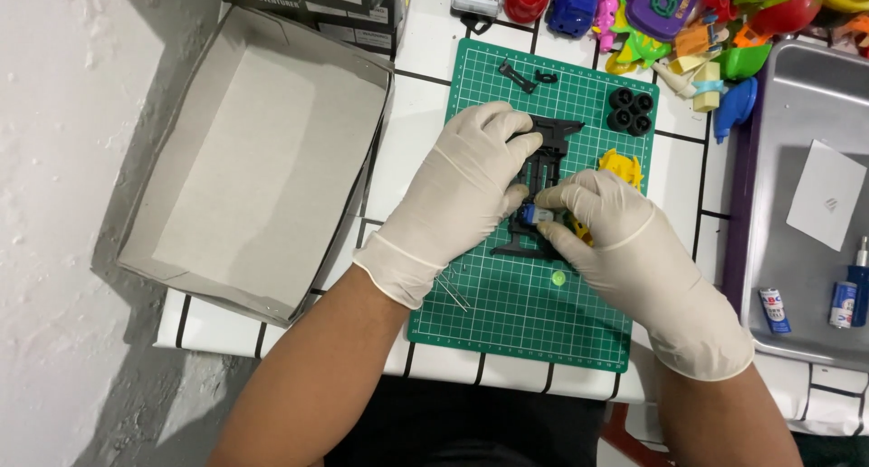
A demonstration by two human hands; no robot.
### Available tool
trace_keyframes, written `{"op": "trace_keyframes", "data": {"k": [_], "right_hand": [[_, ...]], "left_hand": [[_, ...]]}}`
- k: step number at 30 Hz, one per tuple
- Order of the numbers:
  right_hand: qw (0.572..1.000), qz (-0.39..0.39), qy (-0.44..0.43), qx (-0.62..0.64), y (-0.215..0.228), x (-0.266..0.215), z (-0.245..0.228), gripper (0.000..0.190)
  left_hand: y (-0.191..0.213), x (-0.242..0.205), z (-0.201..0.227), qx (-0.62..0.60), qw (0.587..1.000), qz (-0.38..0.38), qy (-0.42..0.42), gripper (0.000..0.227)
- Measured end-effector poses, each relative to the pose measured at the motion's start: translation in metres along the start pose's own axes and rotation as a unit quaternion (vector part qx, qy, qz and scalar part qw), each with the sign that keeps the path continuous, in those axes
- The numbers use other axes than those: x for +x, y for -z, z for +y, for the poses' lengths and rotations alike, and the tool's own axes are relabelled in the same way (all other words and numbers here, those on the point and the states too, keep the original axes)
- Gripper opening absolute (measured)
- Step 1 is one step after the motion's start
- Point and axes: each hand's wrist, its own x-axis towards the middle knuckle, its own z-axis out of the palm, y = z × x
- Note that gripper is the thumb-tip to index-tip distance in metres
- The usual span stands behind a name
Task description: The person assembles a toy vehicle on a green cutting mat, attaching a blue motor to the black chassis and inserting a metal rod into a black wheel. The person handles various plastic parts and tools while working on the assembly.
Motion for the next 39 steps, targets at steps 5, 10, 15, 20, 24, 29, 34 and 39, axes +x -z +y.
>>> {"op": "trace_keyframes", "data": {"k": [5,10,15,20,24,29,34,39], "right_hand": [[0.999,-0.007,-0.035,-0.008,-0.002,0.003,-0.006,0.019],[0.999,-0.003,-0.029,-0.043,-0.003,0.005,-0.009,0.017],[0.995,-0.032,-0.030,-0.086,0.001,0.009,-0.011,0.017],[0.993,-0.050,-0.018,-0.103,0.000,0.010,-0.011,0.015],[0.993,-0.045,0.004,-0.108,0.000,0.010,-0.007,0.017],[0.993,-0.036,0.015,-0.109,0.000,0.009,-0.009,0.018],[0.995,-0.028,0.023,-0.088,0.002,0.008,-0.010,0.012],[0.980,0.028,0.058,-0.189,-0.005,0.004,-0.006,0.014]], "left_hand": [[-0.001,0.001,0.002,-0.009,1.000,-0.001,0.002,0.049],[-0.002,0.001,0.003,-0.010,1.000,-0.002,0.004,0.049],[-0.005,0.002,0.002,-0.006,1.000,0.005,-0.003,0.051],[-0.006,0.000,0.001,-0.012,1.000,0.005,-0.003,0.050],[-0.010,0.001,-0.001,-0.005,1.000,0.003,0.001,0.052],[-0.009,0.000,0.000,-0.014,1.000,0.008,0.001,0.052],[-0.004,0.002,0.002,-0.006,1.000,0.001,0.001,0.049],[-0.005,0.002,0.001,-0.017,1.000,-0.001,0.001,0.054]]}}
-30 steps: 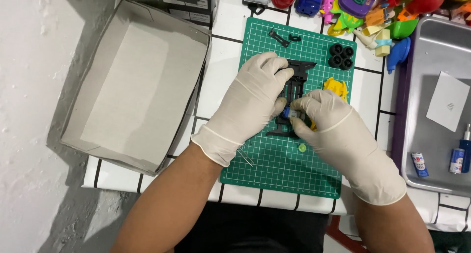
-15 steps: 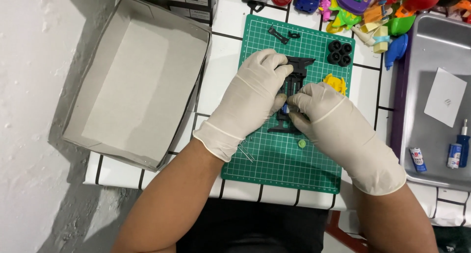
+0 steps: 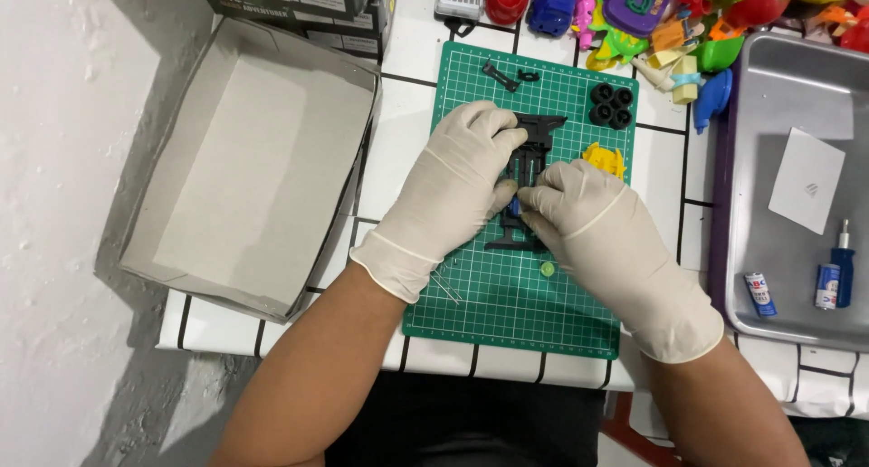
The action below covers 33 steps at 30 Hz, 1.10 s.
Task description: The person assembles a toy vehicle on a green cutting mat, attaching a blue motor to the black chassis and inserting a metal rod into a black wheel. The person handles various plastic parts and tools while working on the assembly.
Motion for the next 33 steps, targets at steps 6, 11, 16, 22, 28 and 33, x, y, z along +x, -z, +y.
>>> {"op": "trace_keyframes", "data": {"k": [6,11,16,22,28,33], "right_hand": [[0.997,0.059,-0.006,-0.044,0.001,-0.003,-0.005,0.014],[0.997,0.052,-0.010,0.056,0.005,-0.009,0.003,0.018],[0.974,0.050,-0.064,0.211,0.008,-0.013,0.023,0.031],[0.972,0.052,-0.064,0.218,0.002,-0.010,0.022,0.022],[0.975,0.051,-0.031,0.215,0.002,-0.006,0.020,0.016],[0.974,0.059,-0.061,0.210,0.005,-0.012,0.030,0.023]], "left_hand": [[0.002,0.000,-0.003,-0.032,0.999,-0.009,0.001,0.057],[0.005,0.000,-0.001,-0.025,1.000,-0.015,-0.008,0.055],[0.007,-0.001,-0.002,-0.019,0.999,-0.003,-0.030,0.052],[0.010,0.001,0.001,-0.006,0.999,-0.001,-0.036,0.050],[0.014,0.003,0.002,-0.021,0.999,-0.005,-0.031,0.049],[0.019,0.004,0.003,-0.017,0.999,-0.008,-0.045,0.041]]}}
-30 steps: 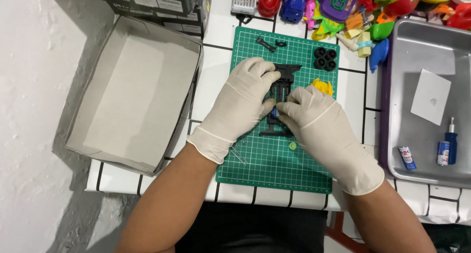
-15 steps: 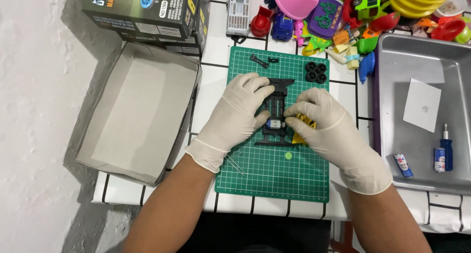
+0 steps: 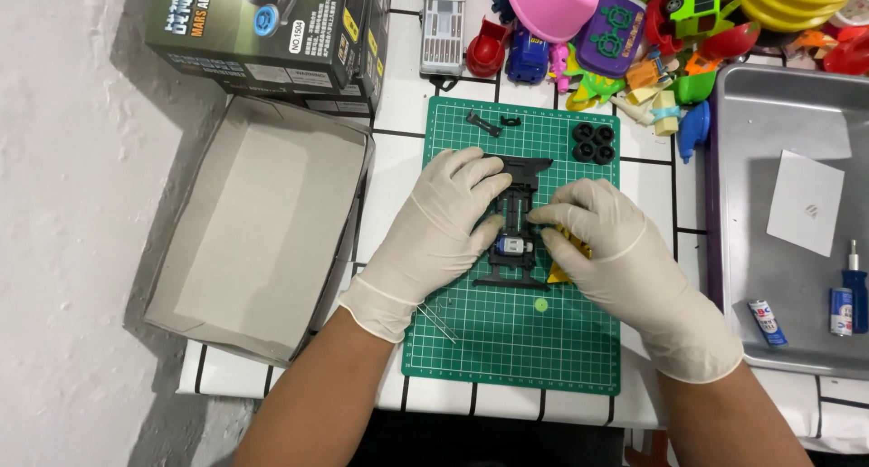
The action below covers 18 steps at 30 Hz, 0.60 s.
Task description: The person assembles a toy vehicle on a green cutting mat, attaching a blue motor to the black chassis and inserting a metal rod into a black wheel. The person handles various plastic parts and tools while working on the assembly.
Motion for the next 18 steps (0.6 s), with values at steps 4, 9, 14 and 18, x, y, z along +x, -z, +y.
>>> {"op": "trace_keyframes", "data": {"k": [4,9,14,18], "right_hand": [[1.000,0.006,-0.009,-0.003,-0.003,-0.001,0.006,0.024],[1.000,-0.011,0.000,-0.016,-0.013,-0.004,0.013,0.034],[1.000,-0.013,0.008,-0.010,-0.015,-0.001,0.009,0.035],[1.000,-0.013,0.007,-0.009,-0.014,0.001,0.001,0.034]], "left_hand": [[0.007,0.003,0.006,-0.011,1.000,0.014,0.004,0.037],[0.015,0.005,0.011,-0.017,1.000,-0.011,0.016,0.041],[0.017,0.002,0.011,-0.034,0.998,-0.047,0.036,0.044],[0.019,0.003,0.012,-0.049,0.993,-0.087,0.057,0.041]]}}
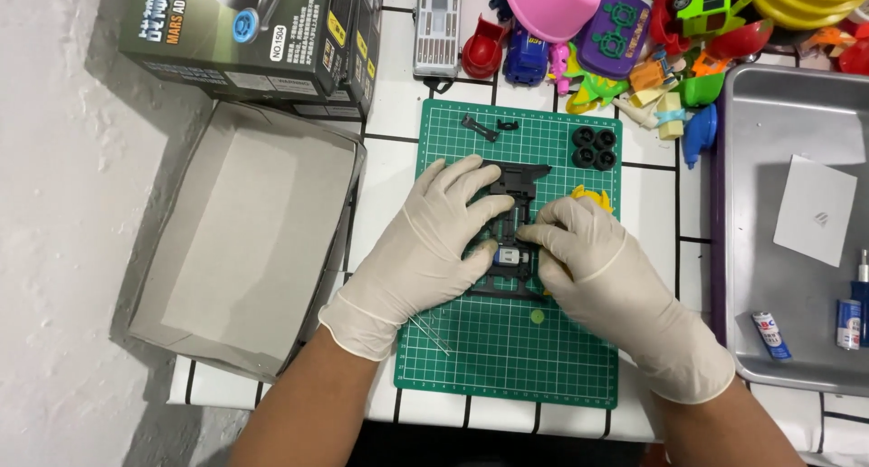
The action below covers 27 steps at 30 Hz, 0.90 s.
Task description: The person assembles a toy vehicle on a green cutting mat, attaching a blue motor to the black chassis and inserting a metal rod into a black wheel. The person handles various plastic parts and tools while working on the assembly.
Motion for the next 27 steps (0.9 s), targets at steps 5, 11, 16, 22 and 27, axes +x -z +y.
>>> {"op": "trace_keyframes", "data": {"k": [5,11,16,22,27], "right_hand": [[1.000,-0.015,-0.006,-0.008,0.0017,0.0003,-0.0019,0.034],[1.000,0.003,0.023,-0.009,0.0038,0.0017,-0.0059,0.026],[1.000,-0.016,0.009,-0.004,0.0046,0.0030,-0.0071,0.027],[0.999,-0.027,-0.015,-0.021,0.0000,0.0004,-0.0022,0.029],[0.997,0.027,-0.019,-0.064,-0.0004,0.0022,-0.0093,0.037]], "left_hand": [[0.0065,0.0003,0.0073,-0.019,0.999,-0.030,0.018,0.030],[0.0043,-0.0007,0.0044,-0.010,0.998,-0.058,0.009,0.041],[0.0042,-0.0017,0.0056,-0.009,0.998,-0.054,0.002,0.038],[0.0045,-0.0025,0.0086,-0.008,0.999,-0.042,-0.009,0.031],[0.0024,-0.0043,0.0077,0.010,0.999,-0.034,-0.019,0.035]]}}
